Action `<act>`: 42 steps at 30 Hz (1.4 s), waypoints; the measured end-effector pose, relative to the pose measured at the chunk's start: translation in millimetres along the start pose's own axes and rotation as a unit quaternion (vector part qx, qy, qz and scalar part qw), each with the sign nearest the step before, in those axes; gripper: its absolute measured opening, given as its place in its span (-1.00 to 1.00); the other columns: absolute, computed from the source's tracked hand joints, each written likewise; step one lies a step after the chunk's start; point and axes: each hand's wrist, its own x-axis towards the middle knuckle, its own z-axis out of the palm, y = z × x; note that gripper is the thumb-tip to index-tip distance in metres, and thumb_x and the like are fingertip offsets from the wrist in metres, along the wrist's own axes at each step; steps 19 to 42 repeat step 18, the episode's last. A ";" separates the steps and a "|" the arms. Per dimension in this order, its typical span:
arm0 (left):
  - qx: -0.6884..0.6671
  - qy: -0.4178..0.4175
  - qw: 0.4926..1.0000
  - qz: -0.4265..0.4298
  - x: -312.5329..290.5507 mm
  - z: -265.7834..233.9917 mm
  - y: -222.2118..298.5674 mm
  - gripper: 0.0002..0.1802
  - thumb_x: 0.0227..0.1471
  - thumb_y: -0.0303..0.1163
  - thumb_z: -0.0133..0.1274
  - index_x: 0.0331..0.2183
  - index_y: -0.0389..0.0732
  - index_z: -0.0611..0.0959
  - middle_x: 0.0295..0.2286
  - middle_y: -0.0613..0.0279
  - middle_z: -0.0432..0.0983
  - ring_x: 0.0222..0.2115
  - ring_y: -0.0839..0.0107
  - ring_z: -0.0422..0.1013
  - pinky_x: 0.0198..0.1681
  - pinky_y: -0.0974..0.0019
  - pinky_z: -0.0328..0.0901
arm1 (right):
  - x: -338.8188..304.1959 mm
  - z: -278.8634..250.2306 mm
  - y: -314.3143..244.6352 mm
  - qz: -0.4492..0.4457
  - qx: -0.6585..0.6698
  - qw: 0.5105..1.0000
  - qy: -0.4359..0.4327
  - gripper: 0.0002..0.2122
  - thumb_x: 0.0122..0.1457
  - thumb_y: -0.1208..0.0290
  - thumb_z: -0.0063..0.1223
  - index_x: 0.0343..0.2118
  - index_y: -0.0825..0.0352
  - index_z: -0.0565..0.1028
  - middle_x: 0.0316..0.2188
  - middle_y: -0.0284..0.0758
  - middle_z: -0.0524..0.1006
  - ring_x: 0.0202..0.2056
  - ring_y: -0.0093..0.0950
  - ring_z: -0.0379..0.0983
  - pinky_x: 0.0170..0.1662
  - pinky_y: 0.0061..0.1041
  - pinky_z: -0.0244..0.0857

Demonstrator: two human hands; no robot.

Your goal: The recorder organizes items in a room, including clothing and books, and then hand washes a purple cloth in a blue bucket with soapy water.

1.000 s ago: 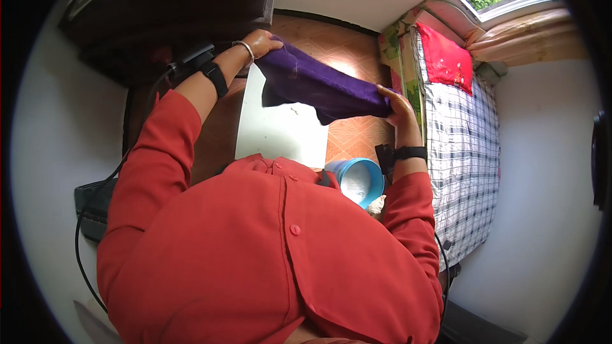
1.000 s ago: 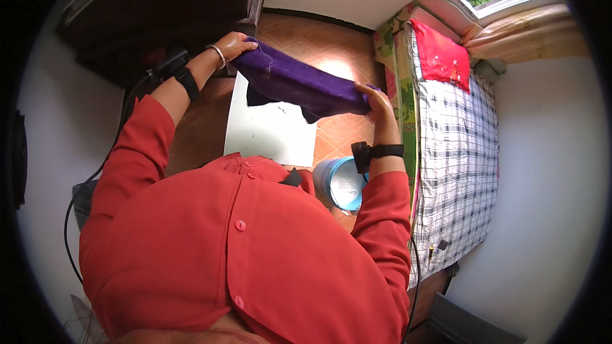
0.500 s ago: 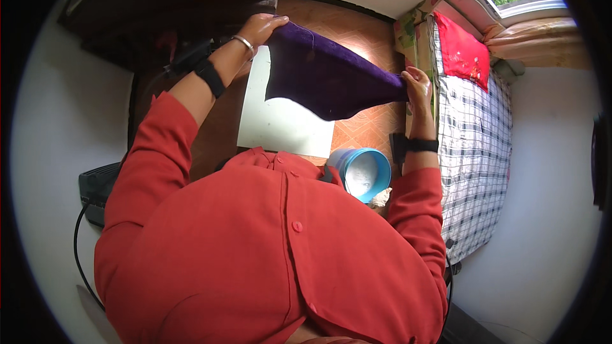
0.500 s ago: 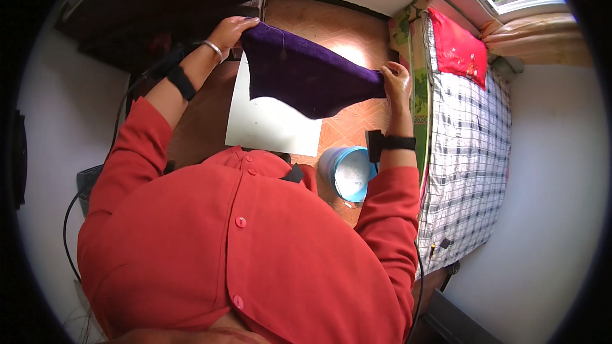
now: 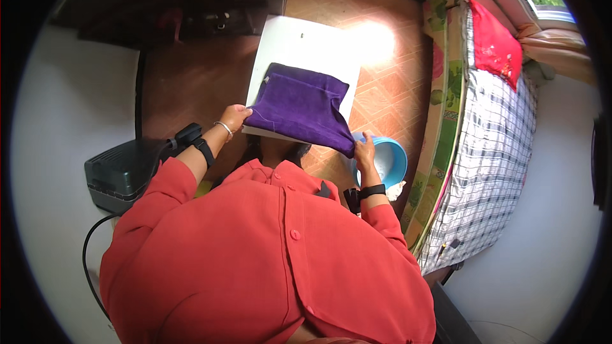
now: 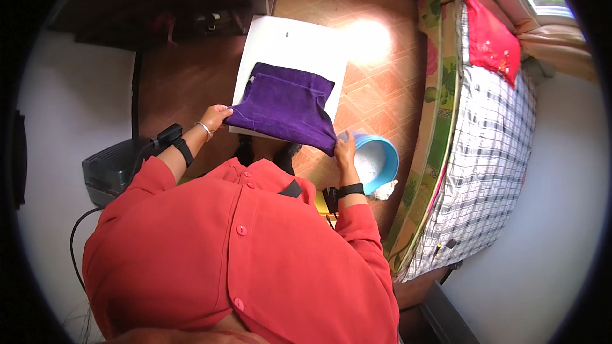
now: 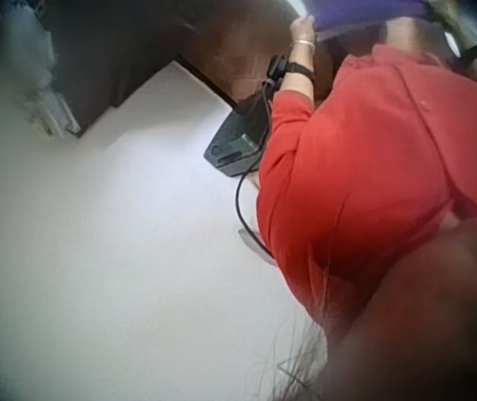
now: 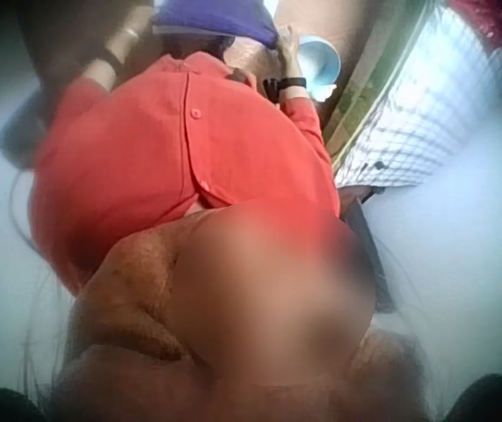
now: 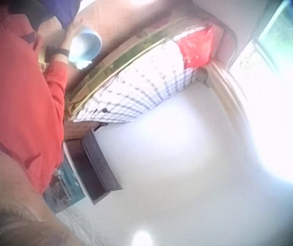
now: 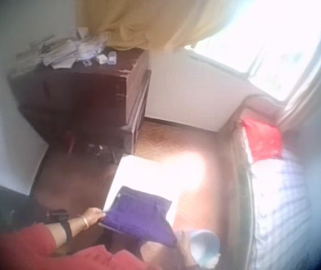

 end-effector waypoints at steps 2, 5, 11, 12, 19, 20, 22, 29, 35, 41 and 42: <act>0.032 0.038 0.997 -0.063 1.3 5.3 -18.7 -0.80 -0.10 -0.29 -0.05 -0.42 -0.20 0.52 -0.53 0.36 0.44 -0.51 0.57 0.34 -0.49 0.43 0.25 | 0.2 10.5 12.2 0.032 -0.003 0.998 -0.045 -0.57 -0.08 0.52 -0.09 -0.08 0.45 0.22 -0.09 -0.08 0.28 -0.09 -0.32 0.25 -0.08 -0.51 0.13; 0.042 0.066 0.995 -0.064 3.5 4.6 -30.8 -0.69 -0.13 -0.31 -0.02 -0.26 -0.18 0.44 -0.39 0.30 0.41 -0.43 0.50 0.35 -0.53 0.39 0.29 | 2.4 20.8 17.2 0.045 -0.010 0.998 -0.044 -0.55 -0.08 0.48 -0.02 -0.07 0.44 0.22 -0.16 -0.12 0.34 -0.20 -0.35 0.33 -0.18 -0.51 0.21; -0.083 0.064 0.994 -0.025 37.6 -18.0 13.1 -0.41 -0.17 -0.24 0.03 -0.06 -0.16 0.26 -0.21 0.17 0.31 -0.26 0.37 0.29 -0.36 0.24 0.29 | 58.2 4.9 -30.9 0.114 0.283 0.944 -0.128 -0.45 -0.11 0.49 0.03 -0.02 0.39 0.09 -0.37 -0.20 0.42 -0.43 -0.43 0.41 -0.38 -0.59 0.30; -0.095 0.068 0.993 -0.004 48.4 -14.3 32.3 -0.31 -0.20 -0.21 0.06 -0.02 -0.16 0.21 -0.16 0.11 0.27 -0.19 0.31 0.27 -0.29 0.17 0.28 | 73.0 1.5 -34.4 0.098 0.362 0.922 -0.100 -0.45 -0.11 0.50 0.03 -0.02 0.40 0.08 -0.38 -0.21 0.42 -0.44 -0.43 0.41 -0.39 -0.58 0.30; 0.226 0.220 0.933 0.173 105.1 -31.3 49.3 0.02 -0.25 0.11 0.02 0.09 -0.06 -0.17 0.04 -0.11 -0.11 0.03 -0.03 -0.05 -0.01 -0.07 -0.05 | 116.5 22.7 -55.1 -0.163 -0.015 0.983 0.081 -0.31 -0.11 0.36 0.04 0.10 0.21 -0.06 -0.35 -0.16 0.44 -0.39 -0.35 0.39 -0.30 -0.42 0.29; 0.226 0.220 0.933 0.173 105.1 -31.3 49.3 0.02 -0.25 0.11 0.02 0.09 -0.06 -0.17 0.04 -0.11 -0.11 0.03 -0.03 -0.05 -0.01 -0.07 -0.05 | 116.5 22.7 -55.1 -0.163 -0.015 0.983 0.081 -0.31 -0.11 0.36 0.04 0.10 0.21 -0.06 -0.35 -0.16 0.44 -0.39 -0.35 0.39 -0.30 -0.42 0.29; 0.226 0.220 0.933 0.173 105.1 -31.3 49.3 0.02 -0.25 0.11 0.02 0.09 -0.06 -0.17 0.04 -0.11 -0.11 0.03 -0.03 -0.05 -0.01 -0.07 -0.05 | 116.5 22.7 -55.1 -0.163 -0.015 0.983 0.081 -0.31 -0.11 0.36 0.04 0.10 0.21 -0.06 -0.35 -0.16 0.44 -0.39 -0.35 0.39 -0.30 -0.42 0.29; 0.226 0.220 0.933 0.173 105.1 -31.3 49.3 0.02 -0.25 0.11 0.02 0.09 -0.06 -0.17 0.04 -0.11 -0.11 0.03 -0.03 -0.05 -0.01 -0.07 -0.05 | 116.5 22.7 -55.1 -0.163 -0.015 0.983 0.081 -0.31 -0.11 0.36 0.04 0.10 0.21 -0.06 -0.35 -0.16 0.44 -0.39 -0.35 0.39 -0.30 -0.42 0.29; 0.226 0.220 0.933 0.173 105.1 -31.3 49.3 0.02 -0.25 0.11 0.02 0.09 -0.06 -0.17 0.04 -0.11 -0.11 0.03 -0.03 -0.05 -0.01 -0.07 -0.05 | 116.5 22.7 -55.1 -0.163 -0.015 0.983 0.081 -0.31 -0.11 0.36 0.04 0.10 0.21 -0.06 -0.35 -0.16 0.44 -0.39 -0.35 0.39 -0.30 -0.42 0.29; 0.226 0.220 0.933 0.173 105.1 -31.3 49.3 0.02 -0.25 0.11 0.02 0.09 -0.06 -0.17 0.04 -0.11 -0.11 0.03 -0.03 -0.05 -0.01 -0.07 -0.05 | 116.5 22.7 -55.1 -0.163 -0.015 0.983 0.081 -0.31 -0.11 0.36 0.04 0.10 0.21 -0.06 -0.35 -0.16 0.44 -0.39 -0.35 0.39 -0.30 -0.42 0.29; 0.226 0.220 0.933 0.173 105.1 -31.3 49.3 0.02 -0.25 0.11 0.02 0.09 -0.06 -0.17 0.04 -0.11 -0.11 0.03 -0.03 -0.05 -0.01 -0.07 -0.05 | 116.5 22.7 -55.1 -0.163 -0.015 0.983 0.081 -0.31 -0.11 0.36 0.04 0.10 0.21 -0.06 -0.35 -0.16 0.44 -0.39 -0.35 0.39 -0.30 -0.42 0.29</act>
